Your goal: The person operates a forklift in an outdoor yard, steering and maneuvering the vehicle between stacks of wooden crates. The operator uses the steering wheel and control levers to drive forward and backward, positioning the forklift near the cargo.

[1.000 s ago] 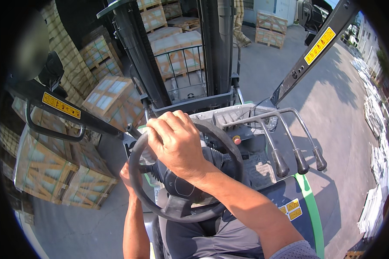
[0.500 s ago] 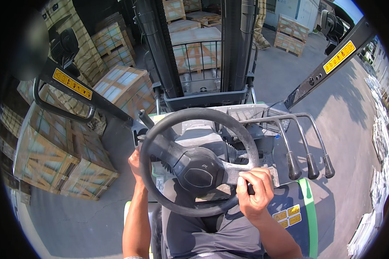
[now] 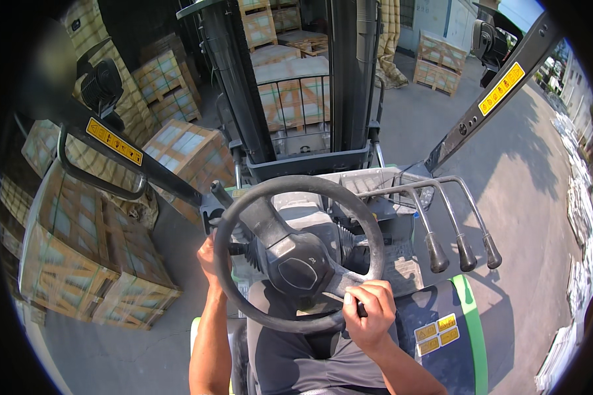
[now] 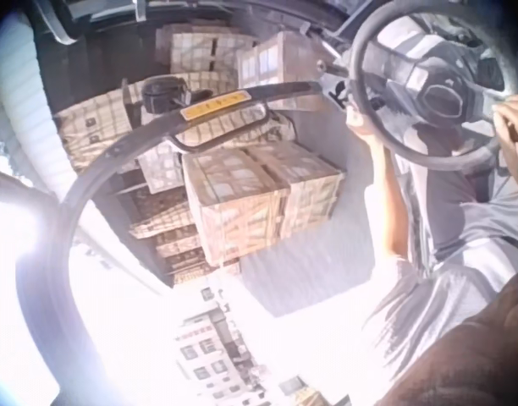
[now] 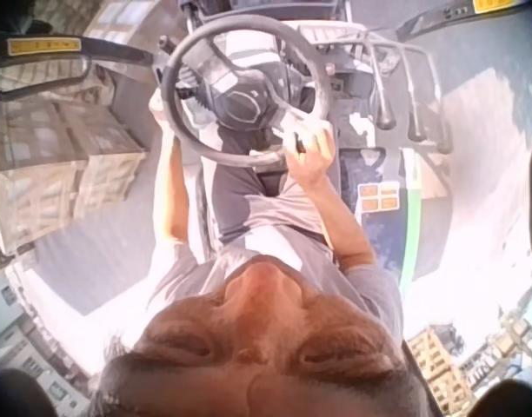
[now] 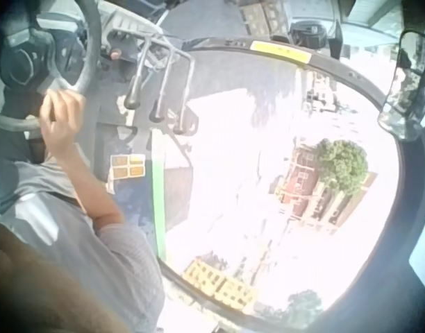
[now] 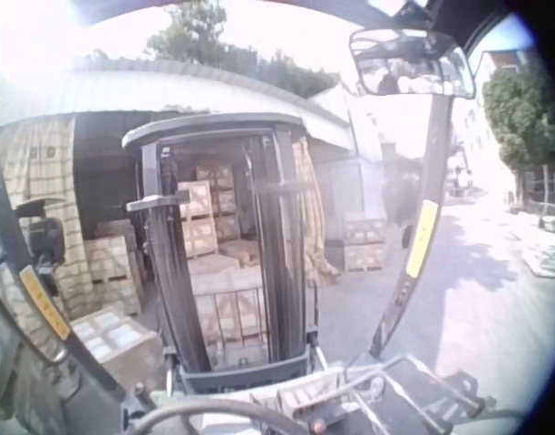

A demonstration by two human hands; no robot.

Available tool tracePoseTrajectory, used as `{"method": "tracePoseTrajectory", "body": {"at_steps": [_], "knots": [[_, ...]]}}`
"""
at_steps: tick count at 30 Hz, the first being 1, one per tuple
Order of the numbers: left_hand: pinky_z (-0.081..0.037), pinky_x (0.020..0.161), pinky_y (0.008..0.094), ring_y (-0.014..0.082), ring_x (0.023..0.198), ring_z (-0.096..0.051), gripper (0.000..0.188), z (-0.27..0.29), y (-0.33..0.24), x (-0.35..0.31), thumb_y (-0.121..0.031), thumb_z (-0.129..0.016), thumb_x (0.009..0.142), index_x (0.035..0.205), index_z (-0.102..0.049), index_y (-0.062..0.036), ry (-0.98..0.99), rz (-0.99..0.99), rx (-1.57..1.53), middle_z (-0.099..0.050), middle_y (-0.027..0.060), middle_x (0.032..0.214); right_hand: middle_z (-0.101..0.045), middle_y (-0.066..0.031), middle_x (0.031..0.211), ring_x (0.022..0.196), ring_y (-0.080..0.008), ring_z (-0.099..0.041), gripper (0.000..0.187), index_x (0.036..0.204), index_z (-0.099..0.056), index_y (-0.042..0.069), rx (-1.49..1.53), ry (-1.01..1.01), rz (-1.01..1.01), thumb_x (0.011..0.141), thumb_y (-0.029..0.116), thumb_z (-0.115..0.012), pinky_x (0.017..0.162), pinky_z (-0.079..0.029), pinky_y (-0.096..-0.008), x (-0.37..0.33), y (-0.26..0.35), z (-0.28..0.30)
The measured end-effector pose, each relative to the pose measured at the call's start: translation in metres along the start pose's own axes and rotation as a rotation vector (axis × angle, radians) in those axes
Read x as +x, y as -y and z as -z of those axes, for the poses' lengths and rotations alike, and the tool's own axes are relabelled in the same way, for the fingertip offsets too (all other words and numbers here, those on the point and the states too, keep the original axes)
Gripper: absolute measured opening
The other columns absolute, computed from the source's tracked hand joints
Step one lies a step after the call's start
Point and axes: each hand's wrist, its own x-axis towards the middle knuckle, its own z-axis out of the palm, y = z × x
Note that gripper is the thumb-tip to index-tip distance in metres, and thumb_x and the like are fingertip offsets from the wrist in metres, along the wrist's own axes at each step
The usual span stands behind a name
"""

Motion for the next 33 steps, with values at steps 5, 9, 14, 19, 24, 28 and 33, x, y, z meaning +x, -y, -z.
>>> {"method": "tracePoseTrajectory", "body": {"at_steps": [5,9,14,19,24,28,33], "knots": [[-0.039,0.058,0.0296,0.0082,0.065,-0.045,0.043,-0.004,-0.01,-0.004,-0.039,-0.058,0.102,0.08,-0.068,-0.0032,-0.07,0.038,-0.104,-0.051,-0.0032,0.064,-0.064,-0.0076,0.084,0.076,-0.0274,-0.063,0.021,0.091,-0.067,0.003,-0.049,-0.033,0.005,0.072,-0.006,-0.074,0.068,-0.052,-0.0367,0.009,-0.002,-0.002],[-0.037,0.057,0.0277,0.0068,0.063,-0.044,0.045,-0.003,-0.004,-0.003,-0.041,-0.059,0.102,0.076,-0.069,-0.0052,-0.062,0.085,-0.167,-0.051,-0.0049,0.061,-0.064,-0.0085,0.085,0.077,-0.0275,-0.063,0.021,0.092,-0.067,0.002,-0.057,-0.065,-0.009,0.074,-0.008,-0.072,0.07,-0.052,-0.037,0.019,-0.004,-0.006],[-0.036,0.057,0.026,0.0054,0.062,-0.044,0.044,-0.007,-0.017,-0.007,-0.04,-0.06,0.101,0.075,-0.07,-0.0065,-0.061,0.145,-0.245,-0.055,-0.0067,0.063,-0.065,-0.0085,0.085,0.078,-0.0274,-0.063,0.02,0.091,-0.067,0.002,-0.063,-0.08,-0.009,0.075,-0.008,-0.071,0.069,-0.051,-0.0367,0.024,-0.007,-0.007],[-0.036,0.056,0.0271,0.0062,0.062,-0.044,0.042,-0.003,-0.009,-0.02,-0.037,-0.057,0.103,0.083,-0.069,-0.0022,-0.084,0.077,-0.192,-0.055,-0.0064,0.065,-0.066,-0.0091,0.089,0.09,-0.0289,-0.064,0.017,0.094,-0.068,0.002,-0.015,0.161,-0.081,0.078,0.004,-0.075,0.084,-0.05,-0.0431,0.02,0.004,0.01],[-0.045,0.059,0.0344,0.0142,0.062,-0.055,0.016,-0.005,0.01,-0.021,-0.011,-0.055,0.09,0.085,-0.062,0.002,-0.058,0.107,-0.146,-0.058,0.0063,0.065,-0.066,-0.0154,0.102,0.1,-0.0337,-0.062,0.025,0.103,-0.067,0.0,-0.224,0.046,-0.011,0.079,0.006,-0.074,0.091,-0.049,-0.0433,0.043,-0.016,0.067],[-0.036,0.05,0.0344,0.0085,0.058,-0.04,0.047,-0.003,-0.007,-0.02,-0.035,-0.051,0.105,0.078,-0.062,0.002,-0.148,0.016,0.005,-0.046,0.0,0.055,-0.066,-0.0193,0.108,0.102,-0.0368,-0.062,0.027,0.111,-0.065,-0.002,-0.579,0.009,-0.083,0.084,0.003,-0.069,0.089,-0.05,-0.0442,0.086,-0.073,0.109],[-0.036,0.05,0.0348,0.0096,0.057,-0.041,0.049,-0.009,0.002,-0.022,-0.038,-0.051,0.104,0.079,-0.064,0.0025,-0.188,-0.011,-0.005,-0.049,0.002,0.055,-0.071,-0.0242,0.1,0.098,-0.0407,-0.068,0.045,0.126,-0.061,0.001,-0.761,0.347,-0.614,0.092,0.031,-0.067,0.089,-0.05,-0.048,0.074,-0.109,0.127]]}}
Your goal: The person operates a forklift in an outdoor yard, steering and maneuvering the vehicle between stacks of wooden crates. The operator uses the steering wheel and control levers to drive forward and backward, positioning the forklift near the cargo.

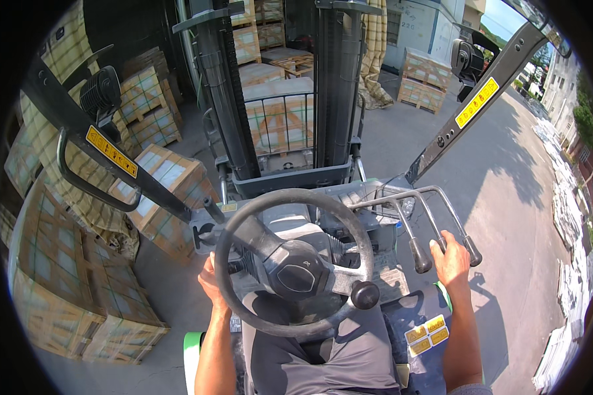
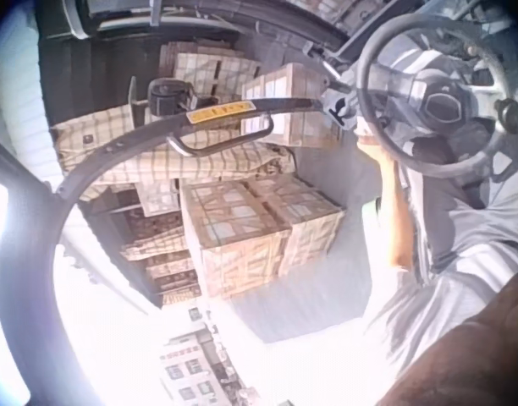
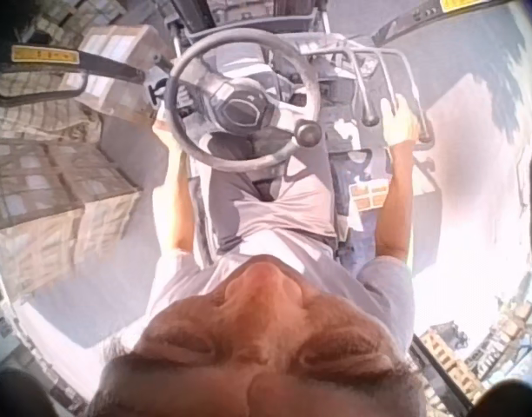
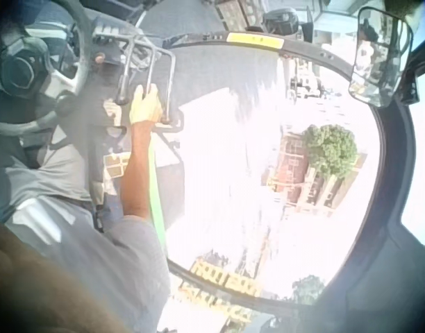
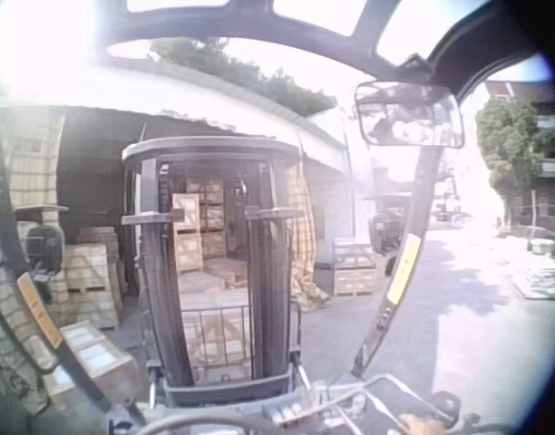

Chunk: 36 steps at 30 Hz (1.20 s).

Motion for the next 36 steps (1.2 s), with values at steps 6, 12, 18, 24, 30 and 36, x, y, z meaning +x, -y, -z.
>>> {"method": "tracePoseTrajectory", "body": {"at_steps": [6,12,18,24,30,36], "knots": [[-0.045,0.059,0.0346,0.0165,0.064,-0.057,0.026,0.005,0.014,-0.001,-0.02,-0.054,0.096,0.095,-0.065,0.0028,0.101,0.061,-0.026,-0.06,0.0092,0.067,-0.07,-0.0254,0.097,0.088,-0.0424,-0.069,0.037,0.121,-0.062,-0.001,0.061,-0.113,0.044,0.089,0.016,-0.07,0.078,-0.052,-0.0478,-0.036,-0.02,-0.021],[-0.051,0.064,0.035,0.0216,0.067,-0.067,0.025,0.009,0.01,-0.003,-0.014,-0.055,0.092,0.105,-0.068,0.0027,0.112,0.103,-0.028,-0.067,0.0134,0.074,-0.069,-0.0271,0.092,0.084,-0.0446,-0.068,0.035,0.119,-0.061,-0.005,0.219,-0.245,0.199,0.088,0.008,-0.07,0.072,-0.053,-0.0467,-0.066,-0.05,-0.052],[-0.05,0.063,0.0356,0.0244,0.065,-0.066,0.019,0.008,0.011,0.0,-0.01,-0.054,0.091,0.097,-0.066,0.0021,0.112,0.094,0.042,-0.065,0.014,0.071,-0.068,-0.0276,0.092,0.083,-0.0451,-0.068,0.034,0.119,-0.062,-0.005,0.242,-0.252,0.186,0.089,0.009,-0.07,0.072,-0.053,-0.0466,-0.066,-0.048,-0.052],[-0.036,0.051,0.035,0.0094,0.058,-0.04,0.044,0.004,0.004,-0.004,-0.035,-0.054,0.104,0.081,-0.061,0.0024,0.042,0.026,-0.003,-0.044,0.0058,0.056,-0.068,-0.0284,0.091,0.083,-0.0451,-0.068,0.034,0.119,-0.062,-0.005,0.235,-0.228,0.159,0.089,0.009,-0.069,0.072,-0.053,-0.0465,-0.067,-0.047,-0.049],[-0.036,0.051,0.0344,0.0087,0.059,-0.04,0.046,0.003,-0.001,-0.003,-0.035,-0.053,0.105,0.079,-0.06,0.0025,0.022,0.031,-0.015,-0.045,0.0038,0.056,-0.068,-0.0279,0.091,0.082,-0.0451,-0.068,0.034,0.118,-0.062,-0.005,0.216,-0.24,0.16,0.088,0.009,-0.069,0.071,-0.053,-0.0468,-0.067,-0.05,-0.049],[-0.036,0.051,0.0343,0.0084,0.06,-0.039,0.046,0.005,0.005,-0.003,-0.035,-0.053,0.105,0.079,-0.06,0.0029,0.036,0.024,0.011,-0.045,0.0038,0.056,-0.069,-0.0274,0.093,0.083,-0.0448,-0.068,0.035,0.118,-0.062,-0.005,0.201,-0.262,0.179,0.088,0.009,-0.07,0.071,-0.053,-0.0473,-0.066,-0.049,-0.05]]}}
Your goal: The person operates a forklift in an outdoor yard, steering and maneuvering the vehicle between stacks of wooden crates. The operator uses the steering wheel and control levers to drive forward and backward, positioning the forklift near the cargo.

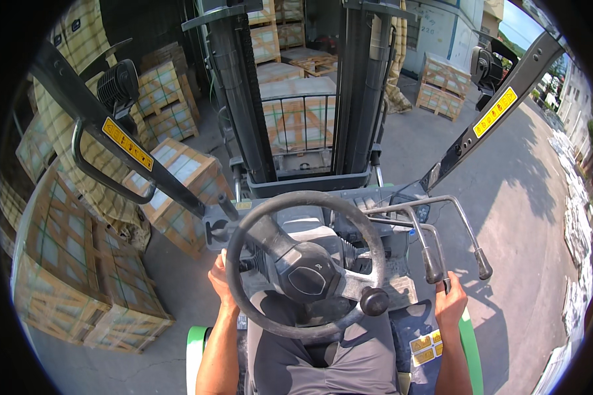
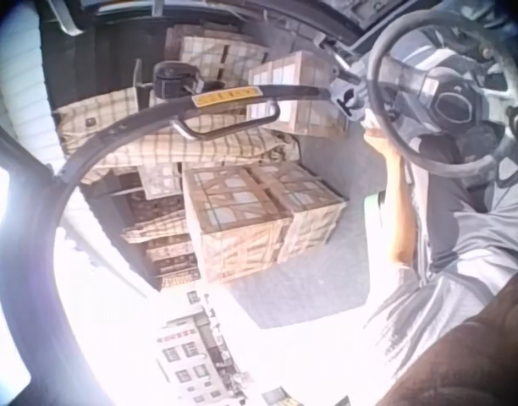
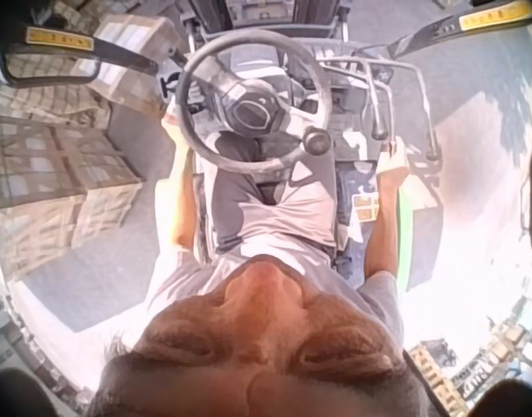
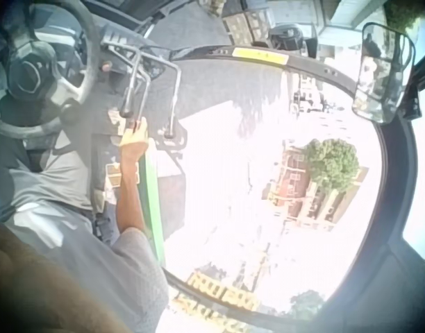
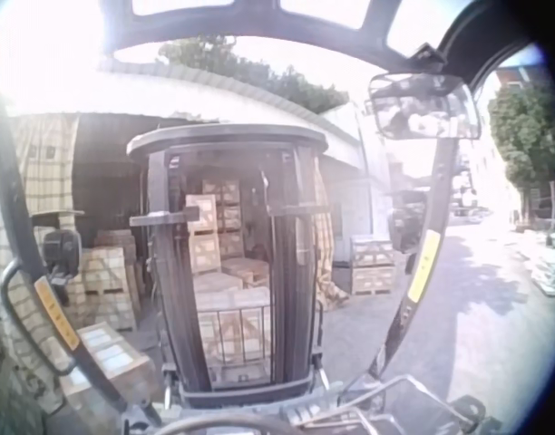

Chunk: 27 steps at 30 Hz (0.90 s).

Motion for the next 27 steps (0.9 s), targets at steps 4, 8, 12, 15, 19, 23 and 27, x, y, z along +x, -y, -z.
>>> {"method": "tracePoseTrajectory", "body": {"at_steps": [4,8,12,15,19,23,27], "knots": [[-0.037,0.051,0.0349,0.0086,0.06,-0.04,0.046,0.0,0.002,0.0,-0.034,-0.053,0.105,0.08,-0.06,0.0033,-0.003,-0.008,-0.005,-0.046,0.0047,0.056,-0.069,-0.027,0.094,0.083,-0.0443,-0.068,0.035,0.118,-0.063,-0.005,0.004,-0.016,0.019,0.087,0.009,-0.07,0.072,-0.053,-0.0474,-0.001,-0.005,-0.002],[-0.038,0.052,0.035,0.009,0.059,-0.043,0.045,-0.001,0.002,-0.001,-0.034,-0.054,0.105,0.081,-0.062,0.0032,0.009,-0.006,-0.016,-0.05,0.0056,0.057,-0.068,-0.0259,0.092,0.083,-0.0445,-0.068,0.035,0.118,-0.062,-0.005,0.028,0.011,-0.01,0.086,0.008,-0.07,0.071,-0.053,-0.048,0.002,-0.002,0.002],[-0.039,0.053,0.034,0.0088,0.059,-0.044,0.045,0.002,0.001,-0.001,-0.034,-0.054,0.104,0.081,-0.063,0.0027,0.028,-0.019,-0.022,-0.052,0.0055,0.058,-0.066,-0.0254,0.098,0.09,-0.044,-0.065,0.037,0.12,-0.059,-0.005,0.074,0.018,0.036,0.086,0.007,-0.07,0.077,-0.051,-0.0482,0.012,0.007,0.011],[-0.045,0.056,0.0362,0.0183,0.06,-0.057,0.024,0.007,-0.002,0.0,-0.02,-0.058,0.098,0.085,-0.065,-0.0005,0.081,-0.074,0.029,-0.059,0.009,0.066,-0.059,-0.0231,0.121,0.112,-0.0412,-0.057,0.042,0.125,-0.056,-0.005,0.061,-0.087,0.111,0.085,0.0,-0.068,0.097,-0.046,-0.0464,0.037,0.03,0.022],[-0.05,0.059,0.0395,0.0311,0.065,-0.066,0.012,0.017,0.01,-0.001,-0.014,-0.063,0.093,0.088,-0.065,-0.0028,0.101,-0.287,0.184,-0.064,0.0122,0.074,-0.058,-0.0196,0.123,0.116,-0.0395,-0.056,0.041,0.125,-0.056,-0.002,0.019,-0.305,0.309,0.086,0.002,-0.065,0.102,-0.043,-0.0483,0.046,0.076,0.034],[-0.051,0.058,0.0429,0.0368,0.069,-0.065,0.003,0.013,0.018,0.001,-0.002,-0.061,0.083,0.084,-0.063,-0.0035,0.106,-0.249,0.179,-0.066,0.0151,0.078,-0.06,-0.0185,0.118,0.114,-0.0379,-0.057,0.036,0.117,-0.059,-0.002,0.344,-0.057,0.469,0.084,0.012,-0.067,0.099,-0.046,-0.0472,0.014,0.122,0.022],[-0.046,0.054,0.0398,0.0305,0.054,-0.062,0.028,-0.007,0.016,-0.002,-0.02,-0.063,0.096,0.081,-0.064,0.0039,0.06,-0.241,0.158,-0.06,0.0149,0.061,-0.066,-0.0141,0.111,0.108,-0.0336,-0.062,0.037,0.107,-0.066,-0.001,0.462,0.126,0.449,0.075,0.017,-0.075,0.098,-0.048,-0.0457,0.001,0.149,-0.011]]}}
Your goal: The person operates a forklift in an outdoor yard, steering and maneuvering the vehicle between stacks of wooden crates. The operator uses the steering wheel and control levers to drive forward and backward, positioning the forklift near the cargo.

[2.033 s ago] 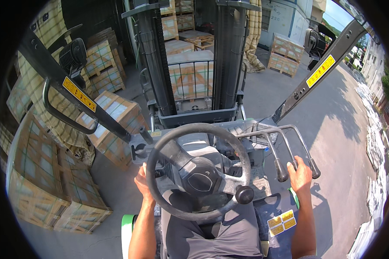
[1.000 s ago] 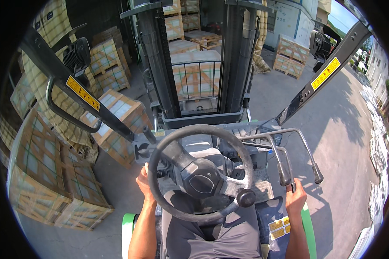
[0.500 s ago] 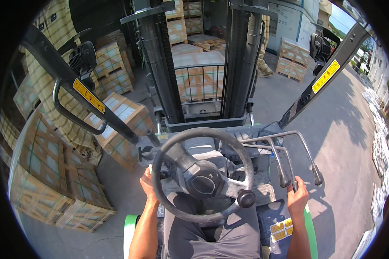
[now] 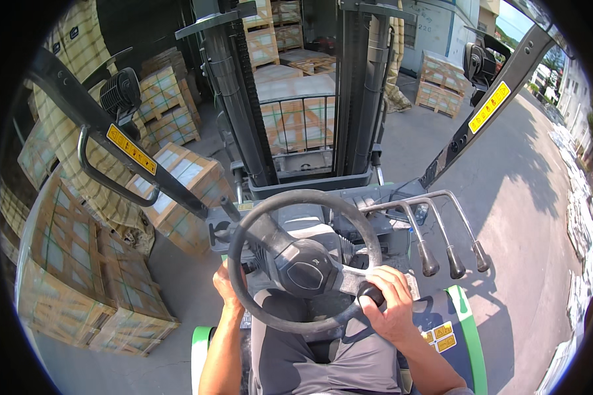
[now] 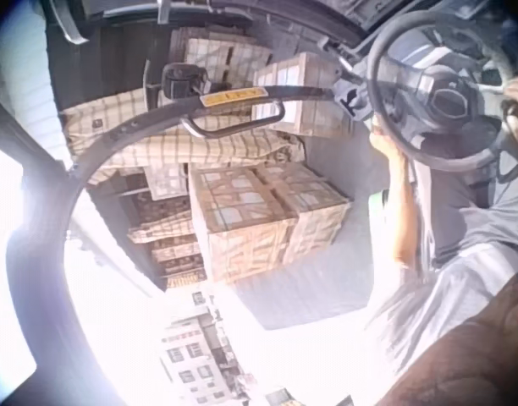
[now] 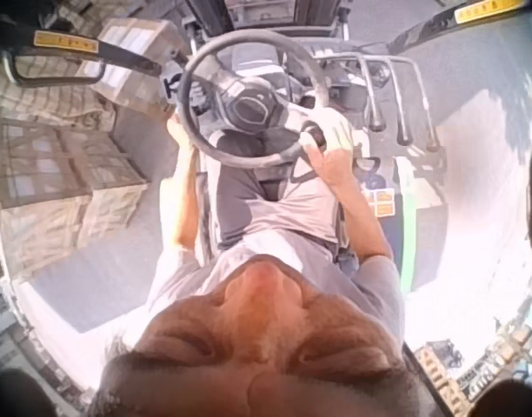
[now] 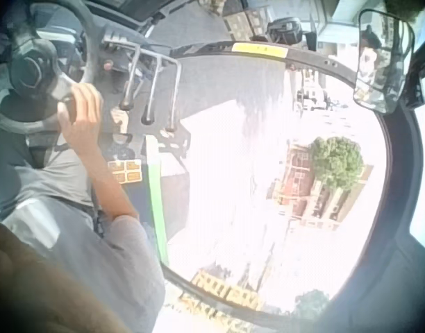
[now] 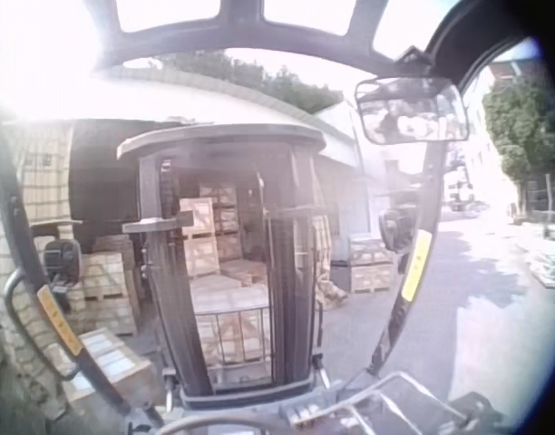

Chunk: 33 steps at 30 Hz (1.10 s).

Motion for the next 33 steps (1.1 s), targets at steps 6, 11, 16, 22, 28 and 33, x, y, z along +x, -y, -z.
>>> {"method": "tracePoseTrajectory", "body": {"at_steps": [6,11,16,22,28,33], "knots": [[-0.042,0.054,0.0388,0.0159,0.055,-0.05,0.049,-0.01,-0.017,0.002,-0.031,-0.057,0.103,0.081,-0.066,0.0112,-0.128,0.306,-0.112,-0.062,0.0102,0.06,-0.066,-0.0067,0.096,0.087,-0.0253,-0.063,0.019,0.092,-0.068,0.004,-0.04,-0.231,0.091,0.075,0.008,-0.078,0.078,-0.051,-0.0372,0.034,-0.014,-0.037],[-0.047,0.062,0.041,0.0202,0.064,-0.052,0.055,-0.033,0.03,0.02,-0.042,-0.056,0.103,0.097,-0.069,0.011,-0.122,0.328,-0.179,-0.068,0.0149,0.073,-0.061,-0.0055,0.083,0.077,-0.0237,-0.061,0.014,0.087,-0.066,0.005,-0.021,-0.408,-0.003,0.077,0.003,-0.075,0.072,-0.05,-0.0358,0.071,-0.011,-0.068],[-0.04,0.053,0.0399,0.0141,0.057,-0.047,0.041,-0.001,0.006,-0.009,-0.026,-0.054,0.101,0.081,-0.063,0.0091,-0.032,0.147,-0.066,-0.06,0.0071,0.061,-0.06,-0.005,0.081,0.073,-0.0235,-0.061,0.017,0.085,-0.064,0.007,-0.02,-0.482,-0.004,0.075,-0.002,-0.075,0.069,-0.05,-0.0362,0.088,-0.016,-0.045],[-0.043,0.048,0.0362,0.0174,0.047,-0.055,0.042,0.008,-0.027,-0.038,-0.026,-0.058,0.102,0.074,-0.063,0.0053,-0.131,-0.041,-0.062,-0.058,0.0074,0.054,-0.057,-0.0068,0.079,0.073,-0.0262,-0.059,0.013,0.084,-0.062,0.006,-0.074,-0.519,0.079,0.079,0.002,-0.073,0.066,-0.049,-0.0376,0.126,0.01,-0.057],[-0.051,0.057,0.0389,0.0336,0.062,-0.065,0.012,0.091,-0.087,-0.068,0.0,-0.062,0.083,0.094,-0.065,-0.0024,-0.002,-0.052,0.03,-0.064,0.0145,0.072,-0.058,-0.0049,0.082,0.077,-0.0248,-0.059,0.013,0.085,-0.063,0.007,-0.059,-0.365,0.155,0.079,0.005,-0.074,0.071,-0.049,-0.0375,0.139,0.128,-0.029],[-0.052,0.059,0.0382,0.0323,0.064,-0.066,0.012,0.112,-0.109,-0.139,-0.006,-0.066,0.086,0.096,-0.064,-0.0021,0.043,0.028,-0.068,-0.065,0.0145,0.073,-0.055,-0.0055,0.081,0.076,-0.0247,-0.056,0.012,0.086,-0.065,0.006,0.075,-0.316,0.216,0.077,0.005,-0.074,0.071,-0.046,-0.0378,0.057,0.158,-0.021]]}}
